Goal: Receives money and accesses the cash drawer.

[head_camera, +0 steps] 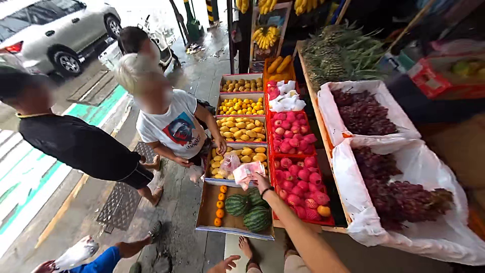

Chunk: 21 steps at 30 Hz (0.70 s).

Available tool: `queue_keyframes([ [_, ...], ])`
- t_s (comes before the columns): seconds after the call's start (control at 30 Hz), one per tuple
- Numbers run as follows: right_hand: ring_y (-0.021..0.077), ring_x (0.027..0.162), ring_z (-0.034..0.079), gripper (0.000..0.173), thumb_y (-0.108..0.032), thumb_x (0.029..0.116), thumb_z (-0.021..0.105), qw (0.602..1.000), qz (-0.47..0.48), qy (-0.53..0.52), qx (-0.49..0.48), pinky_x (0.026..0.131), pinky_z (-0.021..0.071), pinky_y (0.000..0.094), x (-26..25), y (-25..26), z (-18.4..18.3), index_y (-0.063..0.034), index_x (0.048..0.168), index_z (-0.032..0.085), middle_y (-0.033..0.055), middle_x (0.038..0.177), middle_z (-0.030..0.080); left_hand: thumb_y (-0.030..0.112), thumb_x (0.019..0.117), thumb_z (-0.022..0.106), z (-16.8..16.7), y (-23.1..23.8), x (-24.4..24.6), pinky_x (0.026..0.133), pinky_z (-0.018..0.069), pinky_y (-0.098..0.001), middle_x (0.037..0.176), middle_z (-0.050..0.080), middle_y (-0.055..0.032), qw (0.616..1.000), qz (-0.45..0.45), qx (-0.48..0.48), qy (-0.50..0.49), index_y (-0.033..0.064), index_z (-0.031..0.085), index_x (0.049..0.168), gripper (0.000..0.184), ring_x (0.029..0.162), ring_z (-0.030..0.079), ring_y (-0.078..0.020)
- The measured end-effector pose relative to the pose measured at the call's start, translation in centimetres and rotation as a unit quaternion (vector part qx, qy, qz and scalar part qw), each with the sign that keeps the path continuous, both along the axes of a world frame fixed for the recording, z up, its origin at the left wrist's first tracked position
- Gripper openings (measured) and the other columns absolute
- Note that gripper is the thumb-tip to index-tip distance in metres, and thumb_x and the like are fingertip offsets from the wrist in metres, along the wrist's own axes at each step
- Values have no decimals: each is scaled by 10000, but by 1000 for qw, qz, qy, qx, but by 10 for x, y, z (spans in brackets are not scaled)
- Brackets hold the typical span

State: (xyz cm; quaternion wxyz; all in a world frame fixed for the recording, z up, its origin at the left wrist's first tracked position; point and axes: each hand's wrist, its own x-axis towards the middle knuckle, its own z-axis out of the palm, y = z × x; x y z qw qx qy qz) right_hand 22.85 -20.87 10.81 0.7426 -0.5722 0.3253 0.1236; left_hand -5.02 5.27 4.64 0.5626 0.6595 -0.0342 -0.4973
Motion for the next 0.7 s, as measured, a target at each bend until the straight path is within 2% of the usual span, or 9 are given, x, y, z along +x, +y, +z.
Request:
queue_keyframes([
  [0.03,266,969,684,423,-200,1034,601,999,21,-26,-12,855,575,411,-16,-23,11,78,1344,527,222,1152,678,140,695,863,5,3,23,1018,472,-583,1405,535,-303,998,-38,38,-17,48,390,1556,987,1246,554,-438],
  [0.1,240,854,717,400,-148,1011,626,994,67,-77,-37,782,614,392,-50,-70,38,102,1308,530,206,1039,710,102,818,829,25,-6,70,1030,493,-579,1373,569,-299,992,-26,106,-63,49,449,1522,802,1224,593,-438],
  [0.17,202,856,724,369,-113,982,655,984,116,-111,-80,797,619,368,-85,-117,66,101,1269,565,175,1008,722,124,998,615,48,-32,117,1043,505,-529,1348,602,-276,976,53,148,-152,-7,488,1465,501,1204,630,-379],
  [0.23,184,950,711,387,-127,939,680,971,162,-130,-116,906,592,374,-116,-162,88,96,1245,598,162,1051,720,169,1026,530,88,-77,157,1102,456,-531,1394,567,-278,955,94,148,-238,-38,498,1441,465,1278,581,-376],
  [0.3,120,931,716,370,-148,886,696,957,192,-162,-143,895,600,325,-142,-205,103,71,1180,639,110,1016,734,320,1059,504,138,-142,179,1131,444,-476,1418,571,-223,955,100,81,-267,-14,520,1432,501,1316,564,-303],
  [0.37,84,918,708,369,-185,861,706,943,221,-187,-165,879,595,299,-162,-248,111,46,1147,672,78,996,739,391,1038,517,174,-218,180,1143,438,-441,1442,562,-189,957,74,-9,-280,-7,497,1456,577,1342,545,-262],
  [0.47,60,886,715,343,-241,865,698,913,258,-249,-195,849,607,291,-184,-313,116,12,1097,714,49,957,753,356,965,630,197,-331,158,1146,421,-440,1422,573,-171,954,25,-84,-288,-7,522,1429,599,1334,533,-247],
  [0.6,25,858,717,321,-238,870,724,889,214,-346,-209,819,617,254,-207,-396,119,20,1062,732,19,928,767,228,940,723,200,-448,121,1008,555,-390,1216,682,-159,969,19,-131,-207,-36,479,1408,591,1092,687,-179],
  [0.7,-10,817,716,231,-121,845,689,915,163,-319,-184,782,617,202,-224,-448,133,5,1036,718,-31,890,767,192,959,709,195,-506,102,1001,558,-381,1184,695,-148,968,30,-150,-199,-43,507,1381,524,1072,692,-170],
])
